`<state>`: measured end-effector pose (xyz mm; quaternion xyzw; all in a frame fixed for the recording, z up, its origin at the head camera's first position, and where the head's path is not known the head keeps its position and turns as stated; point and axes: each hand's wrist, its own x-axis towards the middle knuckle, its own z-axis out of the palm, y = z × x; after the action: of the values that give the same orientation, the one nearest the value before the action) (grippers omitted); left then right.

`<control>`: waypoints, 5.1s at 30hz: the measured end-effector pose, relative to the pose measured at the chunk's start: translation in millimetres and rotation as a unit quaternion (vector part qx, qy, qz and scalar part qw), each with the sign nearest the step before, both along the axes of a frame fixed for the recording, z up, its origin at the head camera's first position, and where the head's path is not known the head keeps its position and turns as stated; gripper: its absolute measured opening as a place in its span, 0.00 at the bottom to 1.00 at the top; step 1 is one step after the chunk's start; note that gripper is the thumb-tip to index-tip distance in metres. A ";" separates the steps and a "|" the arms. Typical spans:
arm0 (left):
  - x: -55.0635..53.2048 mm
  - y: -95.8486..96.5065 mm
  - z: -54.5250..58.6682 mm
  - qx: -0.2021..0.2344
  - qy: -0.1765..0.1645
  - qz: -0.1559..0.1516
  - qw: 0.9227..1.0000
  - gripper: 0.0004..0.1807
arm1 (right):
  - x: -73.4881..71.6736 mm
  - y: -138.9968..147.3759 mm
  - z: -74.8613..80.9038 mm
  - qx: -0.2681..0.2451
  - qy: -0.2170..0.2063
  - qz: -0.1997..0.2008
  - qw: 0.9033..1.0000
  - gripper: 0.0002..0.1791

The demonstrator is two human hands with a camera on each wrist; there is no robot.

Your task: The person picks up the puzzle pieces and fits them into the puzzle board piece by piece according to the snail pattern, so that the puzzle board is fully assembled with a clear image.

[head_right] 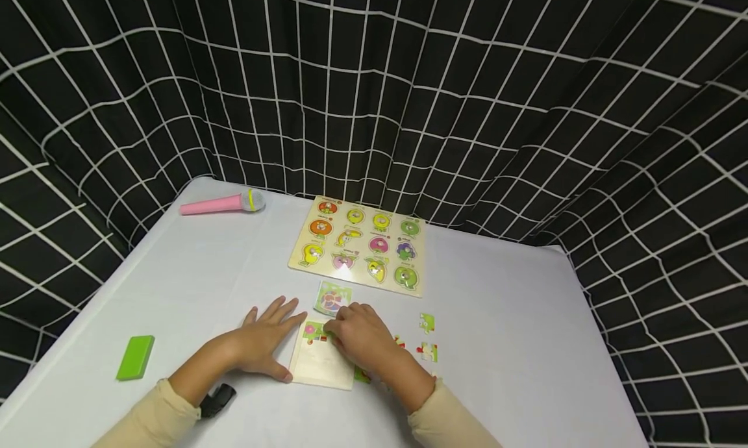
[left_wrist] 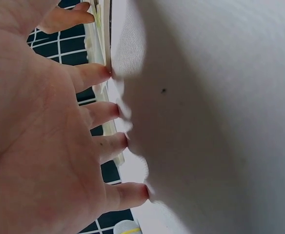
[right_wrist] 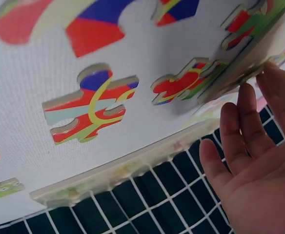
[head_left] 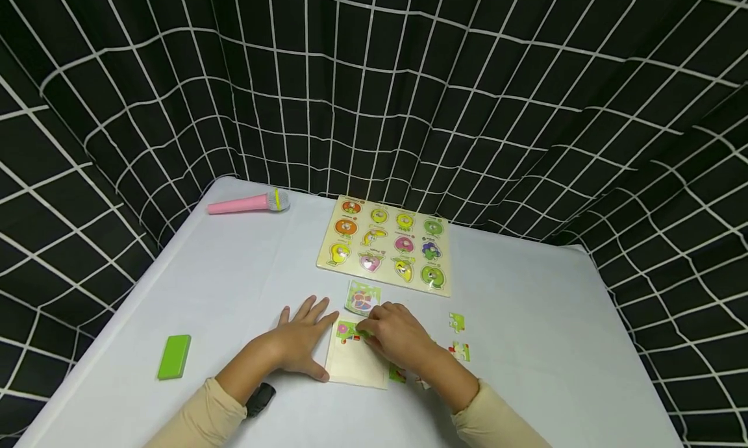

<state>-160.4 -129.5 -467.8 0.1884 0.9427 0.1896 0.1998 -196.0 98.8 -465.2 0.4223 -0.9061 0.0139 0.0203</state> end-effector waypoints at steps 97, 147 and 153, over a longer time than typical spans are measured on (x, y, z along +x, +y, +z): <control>2.6 3.1 -3.9 0.015 0.004 0.009 1.000 0.61 | 2.9 42.0 1.7 -0.059 0.016 -0.012 0.998 0.10; 5.7 5.2 -6.2 0.026 0.007 0.014 1.000 0.61 | 4.4 74.5 14.4 -0.110 -0.176 -0.079 0.975 0.13; 3.1 2.8 -2.1 0.027 0.011 0.012 1.000 0.61 | 8.3 87.2 13.8 -0.117 -0.164 -0.101 0.974 0.12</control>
<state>-157.3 -126.8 -469.9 0.1846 0.9416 0.2148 0.1821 -187.7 186.0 -451.4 0.3154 -0.9271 0.1869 -0.0779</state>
